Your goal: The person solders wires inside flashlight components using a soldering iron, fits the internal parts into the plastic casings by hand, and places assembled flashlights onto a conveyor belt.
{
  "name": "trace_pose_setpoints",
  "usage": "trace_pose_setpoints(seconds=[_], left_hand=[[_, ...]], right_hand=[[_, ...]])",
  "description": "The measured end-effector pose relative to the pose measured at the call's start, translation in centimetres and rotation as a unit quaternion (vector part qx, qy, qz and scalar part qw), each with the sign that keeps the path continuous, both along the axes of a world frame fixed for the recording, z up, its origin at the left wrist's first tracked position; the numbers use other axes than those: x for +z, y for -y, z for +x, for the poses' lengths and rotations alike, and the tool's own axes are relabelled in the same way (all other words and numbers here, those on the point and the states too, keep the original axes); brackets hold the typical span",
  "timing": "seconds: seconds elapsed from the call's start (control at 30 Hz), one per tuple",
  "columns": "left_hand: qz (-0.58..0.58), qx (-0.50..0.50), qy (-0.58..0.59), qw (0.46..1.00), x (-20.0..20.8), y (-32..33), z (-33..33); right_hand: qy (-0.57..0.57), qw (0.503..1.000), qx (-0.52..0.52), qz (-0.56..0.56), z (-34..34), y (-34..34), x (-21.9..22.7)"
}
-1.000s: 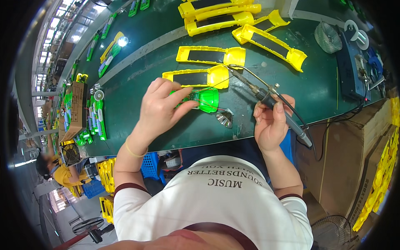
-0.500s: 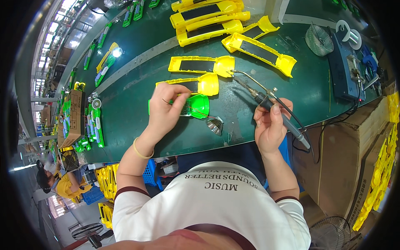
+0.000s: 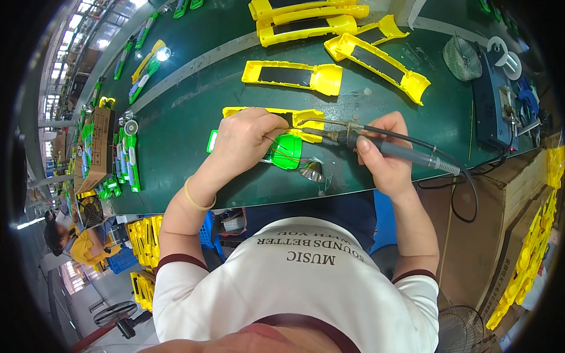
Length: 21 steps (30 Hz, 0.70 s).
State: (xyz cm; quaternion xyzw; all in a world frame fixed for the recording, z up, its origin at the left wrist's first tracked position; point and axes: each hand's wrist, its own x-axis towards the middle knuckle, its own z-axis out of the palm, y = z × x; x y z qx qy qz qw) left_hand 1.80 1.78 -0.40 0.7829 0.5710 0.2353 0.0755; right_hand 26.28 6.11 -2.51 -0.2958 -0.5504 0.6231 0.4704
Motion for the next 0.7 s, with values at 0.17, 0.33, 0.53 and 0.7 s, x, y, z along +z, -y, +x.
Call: trace_pose_setpoints(seconds=[0.17,0.33,0.53,0.7], left_hand=[[-0.003,0.008,-0.021,1.0,-0.2,0.1,0.5],[-0.016,0.026,-0.042,0.999,0.1,-0.2,1.0],[-0.022,0.04,-0.054,0.998,0.5,-0.5,1.4],[-0.035,0.034,-0.049,0.998,0.6,-0.8,1.5]], right_hand=[[0.12,0.992,0.024,0.031,0.0,-1.3,0.6],[0.156,0.985,0.044,0.056,-0.1,-2.3,0.3],[0.165,0.981,0.066,0.082,-0.2,-2.8,0.1],[0.158,0.984,0.076,0.034,0.0,-3.0,0.5]])
